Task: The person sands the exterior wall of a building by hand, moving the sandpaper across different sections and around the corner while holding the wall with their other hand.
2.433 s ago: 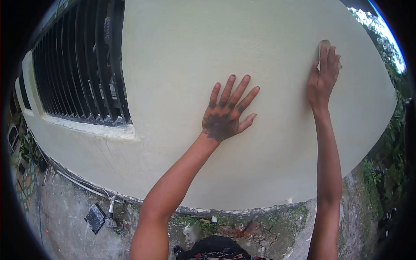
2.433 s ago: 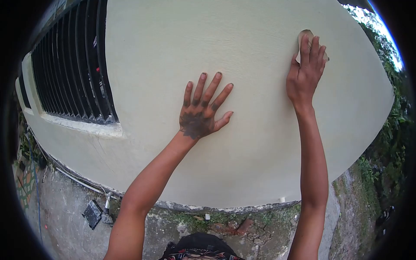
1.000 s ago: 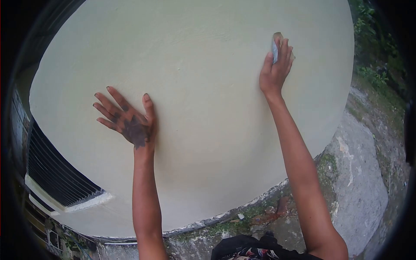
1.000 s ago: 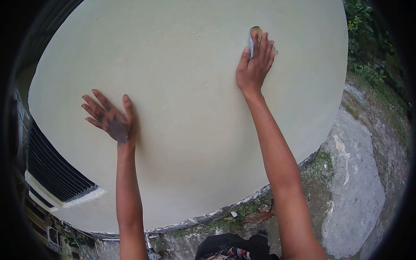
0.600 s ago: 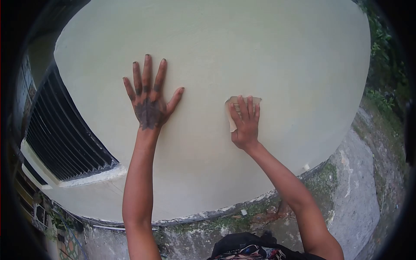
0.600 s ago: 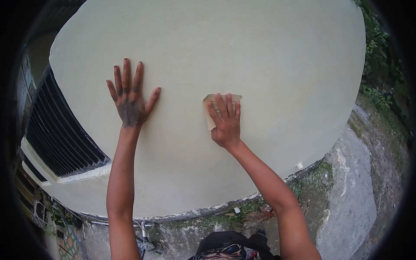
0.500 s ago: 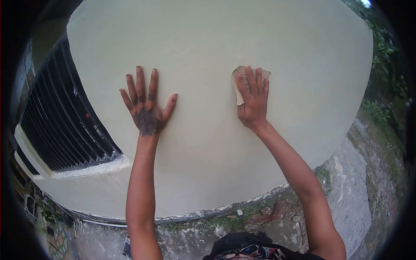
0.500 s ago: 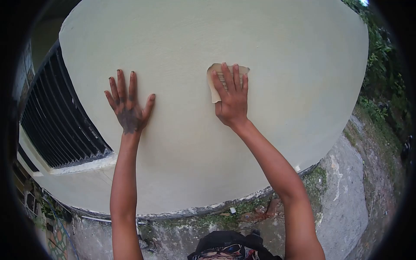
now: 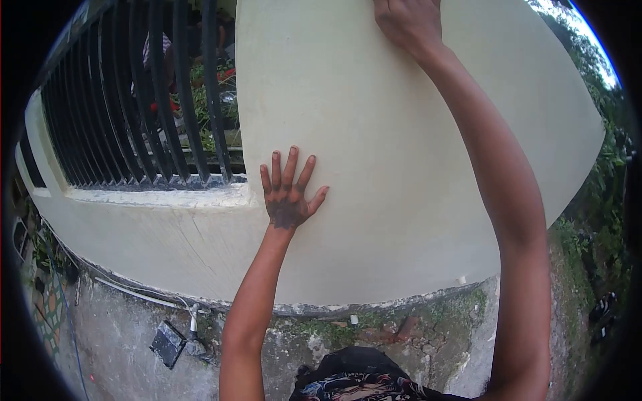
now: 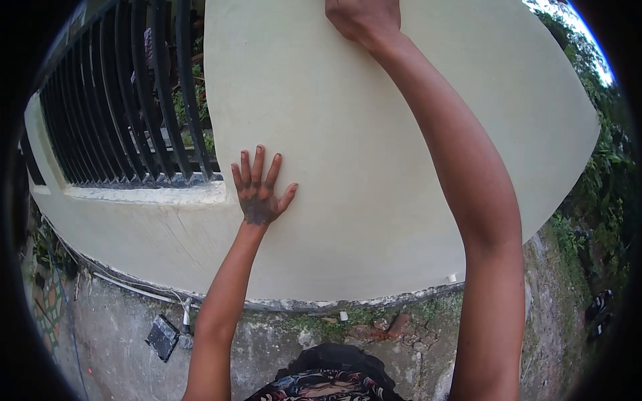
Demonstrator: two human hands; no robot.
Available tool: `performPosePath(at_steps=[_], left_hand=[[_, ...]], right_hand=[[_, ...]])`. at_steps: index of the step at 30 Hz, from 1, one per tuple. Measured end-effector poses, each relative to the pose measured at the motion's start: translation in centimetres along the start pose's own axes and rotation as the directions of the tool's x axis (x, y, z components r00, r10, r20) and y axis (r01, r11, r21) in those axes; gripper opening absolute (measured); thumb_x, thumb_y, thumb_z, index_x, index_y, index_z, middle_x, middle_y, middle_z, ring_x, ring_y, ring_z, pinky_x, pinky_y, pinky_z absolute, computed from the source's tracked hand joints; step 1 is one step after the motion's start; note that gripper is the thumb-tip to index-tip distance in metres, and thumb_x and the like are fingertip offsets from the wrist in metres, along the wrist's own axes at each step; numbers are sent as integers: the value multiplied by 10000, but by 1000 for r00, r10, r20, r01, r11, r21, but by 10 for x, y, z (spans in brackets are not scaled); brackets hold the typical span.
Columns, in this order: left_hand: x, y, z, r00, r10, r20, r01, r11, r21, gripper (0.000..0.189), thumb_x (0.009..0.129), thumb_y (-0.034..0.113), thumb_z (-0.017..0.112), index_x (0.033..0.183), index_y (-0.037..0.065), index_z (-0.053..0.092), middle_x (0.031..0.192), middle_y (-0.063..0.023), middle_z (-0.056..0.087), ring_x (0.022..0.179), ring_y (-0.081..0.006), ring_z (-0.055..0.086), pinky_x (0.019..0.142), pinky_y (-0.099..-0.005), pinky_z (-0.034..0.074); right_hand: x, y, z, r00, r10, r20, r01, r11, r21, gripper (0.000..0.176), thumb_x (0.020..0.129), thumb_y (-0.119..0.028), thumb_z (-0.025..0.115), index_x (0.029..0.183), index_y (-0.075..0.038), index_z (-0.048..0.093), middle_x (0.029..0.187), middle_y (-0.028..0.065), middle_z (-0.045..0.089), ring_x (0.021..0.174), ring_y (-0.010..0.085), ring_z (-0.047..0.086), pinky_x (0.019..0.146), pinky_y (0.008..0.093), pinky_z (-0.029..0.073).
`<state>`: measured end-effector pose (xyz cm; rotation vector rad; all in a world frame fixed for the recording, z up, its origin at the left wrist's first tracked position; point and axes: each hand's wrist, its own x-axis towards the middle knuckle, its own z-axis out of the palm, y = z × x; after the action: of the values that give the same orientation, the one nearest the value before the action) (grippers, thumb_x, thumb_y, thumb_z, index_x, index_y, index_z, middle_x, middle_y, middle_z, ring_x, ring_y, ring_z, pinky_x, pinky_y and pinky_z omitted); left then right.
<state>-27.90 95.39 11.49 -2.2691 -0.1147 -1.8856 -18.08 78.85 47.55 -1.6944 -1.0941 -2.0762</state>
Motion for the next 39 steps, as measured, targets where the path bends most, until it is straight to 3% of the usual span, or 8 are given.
performPosePath(at_steps=[3, 6, 12, 20, 26, 28, 36, 39], left_hand=[[8, 3, -7, 999, -31, 19, 31, 999, -24, 732, 949, 538, 594, 1592, 242, 410, 1689, -107, 284, 1584, -370, 157, 1275, -565, 86], [35, 6, -16, 994, -111, 24, 112, 993, -39, 675, 991, 446, 555, 1599, 197, 396, 1695, -130, 256, 1585, -389, 130, 1267, -581, 84], [116, 46, -21, 985, -169, -17, 169, 986, 2, 673, 1020, 376, 526, 1612, 112, 346, 1694, -189, 200, 1582, -409, 114, 1251, -609, 110], [213, 182, 23, 996, -29, -85, 38, 994, 102, 845, 971, 532, 580, 1636, 100, 287, 1704, -216, 134, 1587, -429, 53, 1237, -641, 46], [222, 218, 49, 993, -33, -111, 50, 987, 152, 970, 945, 655, 513, 1656, 82, 188, 1703, -227, 76, 1587, -428, -14, 1239, -638, -23], [221, 220, 50, 995, -26, -94, 41, 987, 156, 974, 954, 665, 484, 1659, 75, 161, 1698, -242, 73, 1584, -438, -13, 1239, -633, -29], [223, 217, 42, 989, 36, -144, -21, 994, 107, 921, 966, 595, 539, 1651, 78, 204, 1688, -266, 101, 1576, -467, 32, 1257, -604, 60], [221, 197, 33, 962, 258, -95, -262, 964, -39, 858, 951, 602, 582, 1632, 151, 318, 1696, -225, 148, 1581, -431, 99, 1270, -574, 96]], right_hand=[[-39, -29, -15, 978, -172, 121, 160, 982, 99, 654, 947, -206, 564, 1577, -152, 395, 1660, 139, 338, 1551, 364, 259, 1256, 564, 187], [-95, -39, -21, 944, -252, 213, 239, 967, 86, 691, 950, -242, 607, 1589, -361, 373, 1695, -17, 277, 1594, 221, 166, 1300, 498, 130], [-135, 19, -48, 675, -647, 355, 585, 762, 276, 539, 1025, -337, 543, 1539, -430, 410, 1665, -142, 309, 1567, 122, 209, 1341, 418, 117], [-115, 266, -95, 998, -63, 21, 62, 997, 42, 576, 989, -229, 552, 1556, -212, 446, 1650, 106, 370, 1529, 363, 316, 1242, 561, 218], [-259, 392, -132, 914, 396, -89, -403, 911, -89, 558, 994, -164, 509, 1549, -144, 448, 1658, 116, 347, 1549, 360, 262, 1245, 566, 194], [-322, 414, -137, 861, 488, -141, -495, 869, -19, 557, 1085, -346, 424, 1620, -220, 331, 1695, -13, 285, 1585, 271, 188, 1288, 502, 118], [-527, 270, -147, 348, 920, -183, -932, 360, 39, 664, 1104, -424, 284, 1640, -42, 203, 1716, 170, 175, 1583, 393, 128, 1273, 535, 61], [-574, 168, -140, 345, 936, -73, -938, 339, -75, 653, 1102, -397, 300, 1645, -52, 190, 1715, 205, 136, 1583, 414, 109, 1269, 549, 71]])
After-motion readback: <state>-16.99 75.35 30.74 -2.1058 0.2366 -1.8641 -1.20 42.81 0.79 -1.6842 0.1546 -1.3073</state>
